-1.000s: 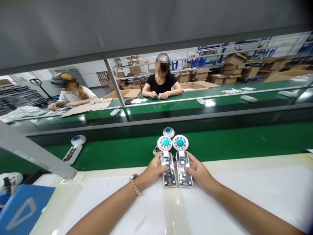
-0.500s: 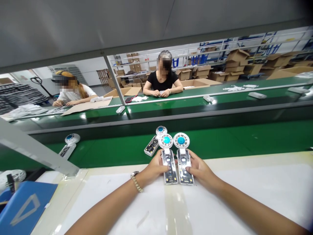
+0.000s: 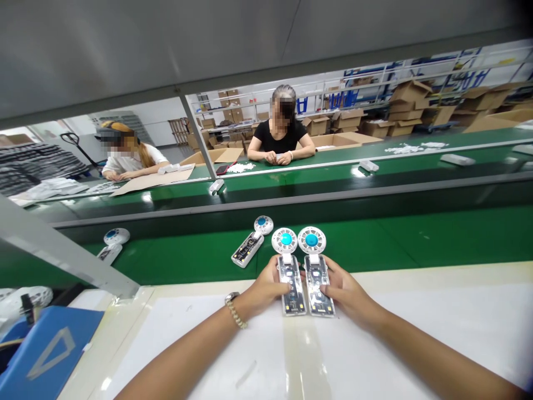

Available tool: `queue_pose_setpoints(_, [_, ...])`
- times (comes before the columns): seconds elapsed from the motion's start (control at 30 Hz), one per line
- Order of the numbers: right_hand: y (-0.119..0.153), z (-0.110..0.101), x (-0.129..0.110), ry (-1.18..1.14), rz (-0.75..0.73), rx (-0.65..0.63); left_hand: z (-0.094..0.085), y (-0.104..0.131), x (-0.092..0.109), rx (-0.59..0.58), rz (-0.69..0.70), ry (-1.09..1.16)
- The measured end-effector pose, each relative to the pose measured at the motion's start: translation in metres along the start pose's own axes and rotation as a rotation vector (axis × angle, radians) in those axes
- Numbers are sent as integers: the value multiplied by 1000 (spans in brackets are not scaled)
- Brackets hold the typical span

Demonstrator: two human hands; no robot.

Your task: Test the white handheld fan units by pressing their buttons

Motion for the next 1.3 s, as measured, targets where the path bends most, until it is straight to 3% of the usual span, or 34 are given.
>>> queue_pose_setpoints(0.4, [-3, -4, 4, -20, -29, -7, 2, 0, 2, -27, -3, 3])
queue_pose_setpoints(0.73, [0, -2, -2, -160, 72, 37, 5, 1, 7, -10, -34, 111])
queue_pose_setpoints(0.9, [4, -5, -5, -292, 237, 79, 1, 1, -2, 70, -249, 126])
queue_pose_setpoints(1.0, [1, -13, -7, -189, 291, 75, -13, -2, -2, 220, -258, -17])
queue_pose_setpoints(1.1, [-8, -33, -15, -33, 259, 165, -39, -9, 11, 391, -81, -302])
queue_pose_setpoints(1.2, [-19, -61, -30, 208, 92, 316, -68, -17, 31, 485, 133, -703])
queue_pose_setpoints(1.3, [-27, -86, -42, 438, -117, 376, -93, -22, 41, 567, 193, -836])
Point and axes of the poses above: each hand's wrist, its own y-axis away from the middle knuckle, its own z-axis out of the palm, x = y × z, the point moved 4 cm from there along -y, towards the middle knuckle, and after that the axes turned 12 degrees about z, right-handed, at the moved point
